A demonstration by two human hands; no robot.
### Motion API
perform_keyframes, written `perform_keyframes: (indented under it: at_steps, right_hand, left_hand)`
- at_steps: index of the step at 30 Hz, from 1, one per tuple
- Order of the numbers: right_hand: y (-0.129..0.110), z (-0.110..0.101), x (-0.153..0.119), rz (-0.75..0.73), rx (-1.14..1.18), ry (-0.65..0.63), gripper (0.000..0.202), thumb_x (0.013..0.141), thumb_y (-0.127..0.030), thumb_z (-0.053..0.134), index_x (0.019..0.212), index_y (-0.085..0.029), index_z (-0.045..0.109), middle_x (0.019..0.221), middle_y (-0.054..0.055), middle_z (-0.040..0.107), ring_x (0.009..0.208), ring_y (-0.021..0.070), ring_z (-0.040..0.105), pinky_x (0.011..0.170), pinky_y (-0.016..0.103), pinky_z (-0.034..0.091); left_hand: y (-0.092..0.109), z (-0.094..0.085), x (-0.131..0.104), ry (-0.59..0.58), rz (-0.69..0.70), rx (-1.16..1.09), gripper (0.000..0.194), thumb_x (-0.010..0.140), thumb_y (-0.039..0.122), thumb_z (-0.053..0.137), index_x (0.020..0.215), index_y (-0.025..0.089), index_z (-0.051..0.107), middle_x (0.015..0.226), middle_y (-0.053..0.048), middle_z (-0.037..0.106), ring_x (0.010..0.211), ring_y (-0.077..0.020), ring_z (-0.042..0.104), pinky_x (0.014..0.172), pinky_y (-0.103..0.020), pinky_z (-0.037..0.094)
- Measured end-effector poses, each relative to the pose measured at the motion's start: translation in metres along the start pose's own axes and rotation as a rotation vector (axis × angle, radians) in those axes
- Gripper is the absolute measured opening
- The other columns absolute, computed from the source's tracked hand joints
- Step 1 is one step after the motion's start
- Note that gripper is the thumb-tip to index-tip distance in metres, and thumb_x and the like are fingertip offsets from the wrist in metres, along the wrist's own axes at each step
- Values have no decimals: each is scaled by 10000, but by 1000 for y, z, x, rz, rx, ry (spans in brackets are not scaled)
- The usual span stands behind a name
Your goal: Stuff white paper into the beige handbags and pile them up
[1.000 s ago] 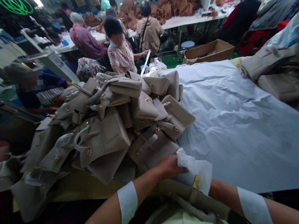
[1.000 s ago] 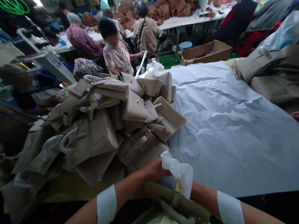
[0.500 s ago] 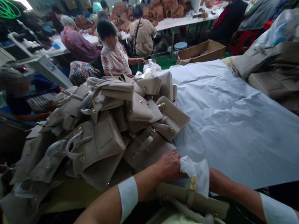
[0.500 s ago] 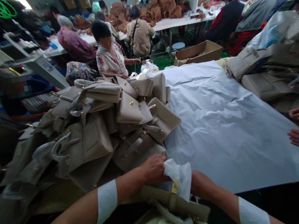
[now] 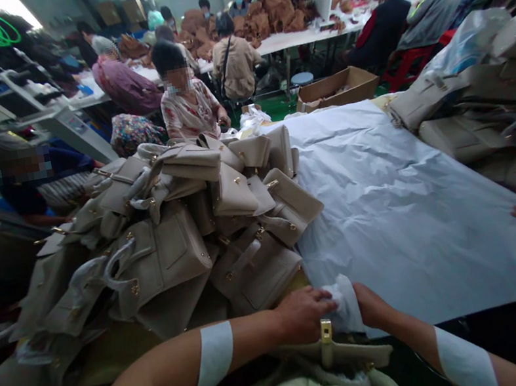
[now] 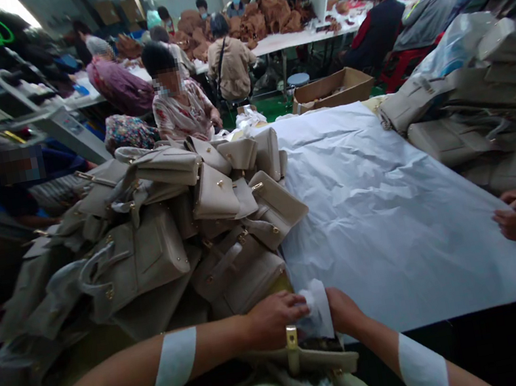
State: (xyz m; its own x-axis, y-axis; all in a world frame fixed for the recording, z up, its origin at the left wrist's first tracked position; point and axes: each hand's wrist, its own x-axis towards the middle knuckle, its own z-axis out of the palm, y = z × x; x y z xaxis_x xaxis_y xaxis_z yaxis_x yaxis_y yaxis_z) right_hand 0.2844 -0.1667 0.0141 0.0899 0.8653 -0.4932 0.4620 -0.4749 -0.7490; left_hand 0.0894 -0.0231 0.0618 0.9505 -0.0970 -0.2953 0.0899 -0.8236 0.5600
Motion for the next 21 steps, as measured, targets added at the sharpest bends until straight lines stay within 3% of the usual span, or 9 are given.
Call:
perform_keyframes:
  at_steps: [5,8,10,13,16,19,21]
  right_hand:
    - [0,5,11,114,120,-104,187,721,-266,626,793,-173,771,791,64,787,720,208,659,626,269,495]
    - [-6,6,14,228,115,-87,261,733,-180,541,797,-176,793,767,59,781,673,192,665,598,265,459]
    - [-15,4,11,198,-34,-34,315,757,-150,535,873,-177,826,845,68,811,757,201,713,672,273,468]
    - [-31,1,7,101,-366,23,361,844,-145,529,1011,-177,847,1029,120,843,960,249,768,806,308,483]
    - [-41,-2,8,61,-540,-19,421,900,-128,501,1122,-196,853,1160,148,838,1055,275,785,867,328,496]
    - [-40,-2,16,107,-521,-90,429,853,-98,566,1141,-214,862,1165,134,849,1085,274,786,880,317,503]
    - [-34,-1,21,159,-428,-59,422,827,-84,582,1115,-206,865,1138,114,857,1079,252,783,872,296,504]
  left_hand:
    - [1,28,-14,169,203,261,405,1093,430,564,1381,171,684,1439,-137,711,1330,-323,639,1164,-414,459]
    - [4,40,-15,106,226,280,472,1076,469,590,1350,100,699,1285,-165,778,1202,-324,692,1089,-404,516]
    - [4,41,-14,38,252,265,486,1062,472,607,1325,76,711,1250,-171,791,1191,-329,702,1096,-404,529]
    - [4,38,-12,18,293,220,518,1074,450,577,1388,49,671,1382,-192,742,1298,-333,671,1162,-401,505]
    - [6,37,-10,-10,291,182,595,1075,437,567,1493,14,582,1478,-215,683,1324,-349,667,1156,-417,523]
    - [11,38,-10,-49,250,177,614,1070,459,577,1477,0,602,1457,-236,691,1298,-363,691,1126,-429,549]
    - [14,36,-12,-38,213,175,622,1081,494,564,1464,7,623,1442,-242,700,1310,-360,691,1130,-420,548]
